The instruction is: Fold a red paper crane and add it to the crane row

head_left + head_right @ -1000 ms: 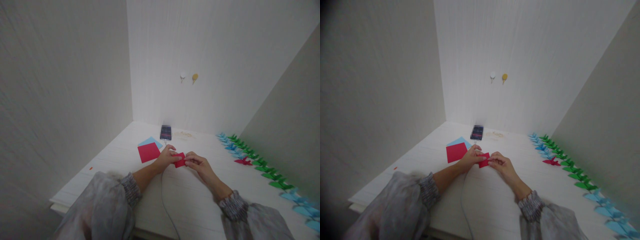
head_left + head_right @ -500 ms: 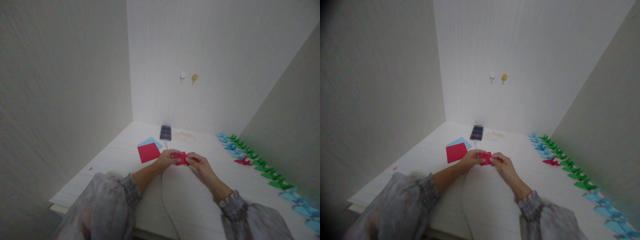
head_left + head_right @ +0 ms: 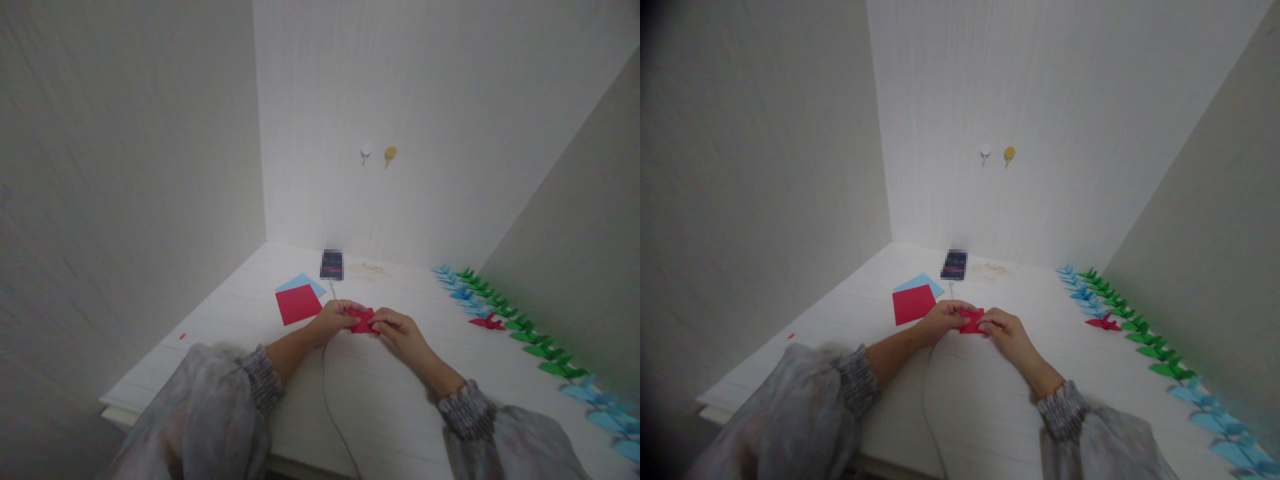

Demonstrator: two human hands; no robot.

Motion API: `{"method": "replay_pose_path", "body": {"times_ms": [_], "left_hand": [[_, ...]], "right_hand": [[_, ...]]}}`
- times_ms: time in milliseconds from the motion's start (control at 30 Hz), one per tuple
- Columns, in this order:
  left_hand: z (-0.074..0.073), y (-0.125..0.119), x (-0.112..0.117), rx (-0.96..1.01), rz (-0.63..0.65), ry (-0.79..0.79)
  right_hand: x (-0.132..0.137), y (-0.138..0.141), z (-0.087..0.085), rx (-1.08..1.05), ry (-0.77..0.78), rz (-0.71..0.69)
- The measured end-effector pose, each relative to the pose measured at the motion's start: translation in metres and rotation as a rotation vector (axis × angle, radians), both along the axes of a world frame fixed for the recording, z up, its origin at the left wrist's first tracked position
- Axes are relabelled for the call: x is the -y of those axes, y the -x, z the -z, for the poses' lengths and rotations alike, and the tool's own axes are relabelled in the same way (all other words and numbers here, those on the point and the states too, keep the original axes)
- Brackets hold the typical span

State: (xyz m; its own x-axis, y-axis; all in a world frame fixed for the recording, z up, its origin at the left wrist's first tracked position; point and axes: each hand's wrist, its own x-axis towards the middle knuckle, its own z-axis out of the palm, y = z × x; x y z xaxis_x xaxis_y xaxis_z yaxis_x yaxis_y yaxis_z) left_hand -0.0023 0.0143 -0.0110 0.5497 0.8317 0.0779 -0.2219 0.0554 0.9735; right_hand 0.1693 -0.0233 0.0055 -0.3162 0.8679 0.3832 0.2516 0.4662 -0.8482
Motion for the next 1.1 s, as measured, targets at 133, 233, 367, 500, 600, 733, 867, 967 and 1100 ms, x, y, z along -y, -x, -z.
{"method": "replay_pose_path", "body": {"times_ms": [133, 233, 367, 500, 600, 733, 867, 967, 1100], "left_hand": [[0.000, 0.000, 0.001, -0.024, 0.052, -0.006], [-0.001, 0.000, 0.002, 0.020, 0.054, -0.013], [-0.002, -0.001, 0.003, 0.063, 0.034, -0.014], [-0.002, -0.001, 0.003, 0.070, 0.043, -0.019], [-0.001, -0.001, 0.004, 0.065, 0.045, -0.013], [-0.003, -0.001, 0.006, 0.030, 0.054, -0.011], [-0.006, 0.000, 0.008, 0.015, 0.065, -0.002], [-0.008, 0.001, 0.009, 0.035, 0.075, 0.008], [-0.009, 0.000, 0.009, 0.008, 0.061, 0.001]], "right_hand": [[0.004, 0.001, -0.001, 0.033, 0.104, 0.016], [0.006, 0.003, 0.001, 0.032, 0.179, 0.036], [0.005, 0.006, 0.007, 0.008, 0.175, 0.073], [0.000, 0.008, 0.015, 0.034, 0.131, 0.150], [-0.003, 0.009, 0.019, 0.057, 0.093, 0.211], [-0.003, 0.008, 0.020, 0.044, 0.102, 0.226], [-0.001, 0.009, 0.019, 0.037, 0.120, 0.252], [0.001, 0.010, 0.017, 0.086, 0.061, 0.287], [0.002, 0.012, 0.012, 0.177, -0.059, 0.327]]}}
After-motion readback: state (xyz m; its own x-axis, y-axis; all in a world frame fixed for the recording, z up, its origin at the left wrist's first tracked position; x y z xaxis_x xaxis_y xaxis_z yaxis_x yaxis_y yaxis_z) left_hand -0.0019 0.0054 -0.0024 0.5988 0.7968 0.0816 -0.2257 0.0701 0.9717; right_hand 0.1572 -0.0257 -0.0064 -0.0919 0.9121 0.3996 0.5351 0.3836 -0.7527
